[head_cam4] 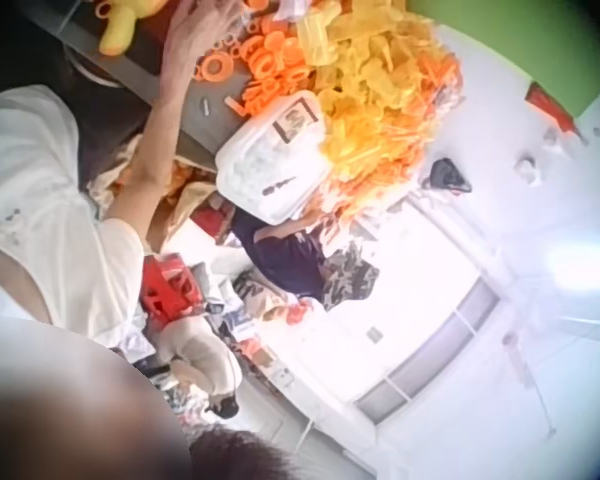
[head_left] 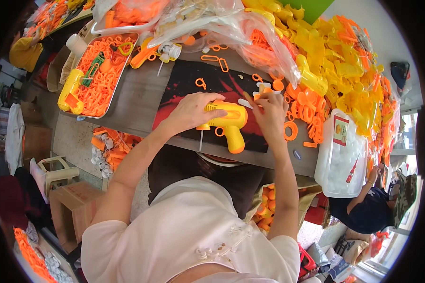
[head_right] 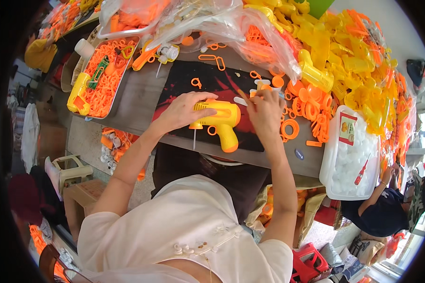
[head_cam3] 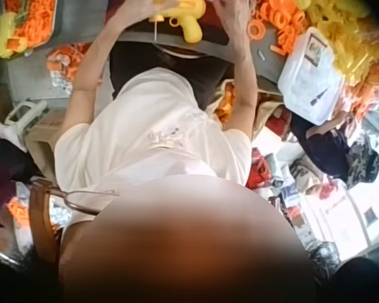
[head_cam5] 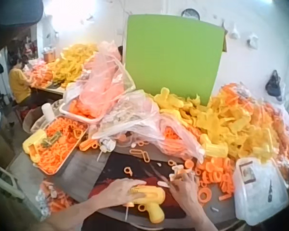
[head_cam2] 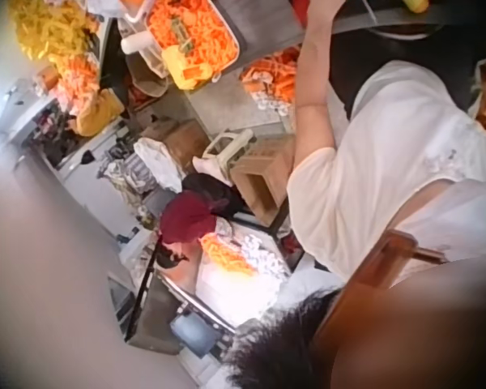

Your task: Assembling a plastic toy gun by fitting various yellow and orange components together on a workbench.

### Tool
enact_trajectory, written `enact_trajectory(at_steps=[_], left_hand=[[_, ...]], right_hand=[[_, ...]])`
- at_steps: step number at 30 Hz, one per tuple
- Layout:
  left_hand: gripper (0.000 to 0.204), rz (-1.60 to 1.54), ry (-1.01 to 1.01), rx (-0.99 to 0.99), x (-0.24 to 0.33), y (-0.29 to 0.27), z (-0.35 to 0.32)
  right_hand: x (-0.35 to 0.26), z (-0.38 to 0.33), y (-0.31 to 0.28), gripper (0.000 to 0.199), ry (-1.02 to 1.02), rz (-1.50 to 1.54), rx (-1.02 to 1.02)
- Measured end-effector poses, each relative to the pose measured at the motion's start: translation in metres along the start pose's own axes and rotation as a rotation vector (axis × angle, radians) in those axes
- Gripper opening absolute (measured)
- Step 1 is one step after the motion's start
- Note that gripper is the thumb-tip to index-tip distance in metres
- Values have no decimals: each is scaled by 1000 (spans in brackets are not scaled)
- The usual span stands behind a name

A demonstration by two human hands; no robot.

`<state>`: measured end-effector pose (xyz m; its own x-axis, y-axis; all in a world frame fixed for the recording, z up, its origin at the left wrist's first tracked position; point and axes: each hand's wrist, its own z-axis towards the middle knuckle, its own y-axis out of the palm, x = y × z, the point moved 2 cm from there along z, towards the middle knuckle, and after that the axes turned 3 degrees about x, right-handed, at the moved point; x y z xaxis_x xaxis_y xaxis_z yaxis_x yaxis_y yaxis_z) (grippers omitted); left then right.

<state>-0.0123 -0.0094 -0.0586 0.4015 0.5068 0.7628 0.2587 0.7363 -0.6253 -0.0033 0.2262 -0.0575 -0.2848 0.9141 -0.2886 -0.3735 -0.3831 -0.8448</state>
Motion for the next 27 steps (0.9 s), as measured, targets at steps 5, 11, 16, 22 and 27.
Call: enact_trajectory(at_steps=[5, 11, 16, 22, 27], left_hand=[[41, -54, 103, 94, 12, 8, 24], [36, -448, 3, 16, 54, 17, 53], [40, -586, -62, 11, 59, 20, 48], [34, -19, 319, 100, 69, 5, 39], [38, 185, 405, -17, 88, -7, 39]], right_hand=[[15, -1, -17, 14, 324, 623, -160], [-6, -12, -35, 14, 473, 1037, -182], [-13, -24, -37, 14, 511, 1055, -129], [-37, -5, -67, 16, 237, 648, 32], [-38, 1, -76, 14, 32, 440, -115]])
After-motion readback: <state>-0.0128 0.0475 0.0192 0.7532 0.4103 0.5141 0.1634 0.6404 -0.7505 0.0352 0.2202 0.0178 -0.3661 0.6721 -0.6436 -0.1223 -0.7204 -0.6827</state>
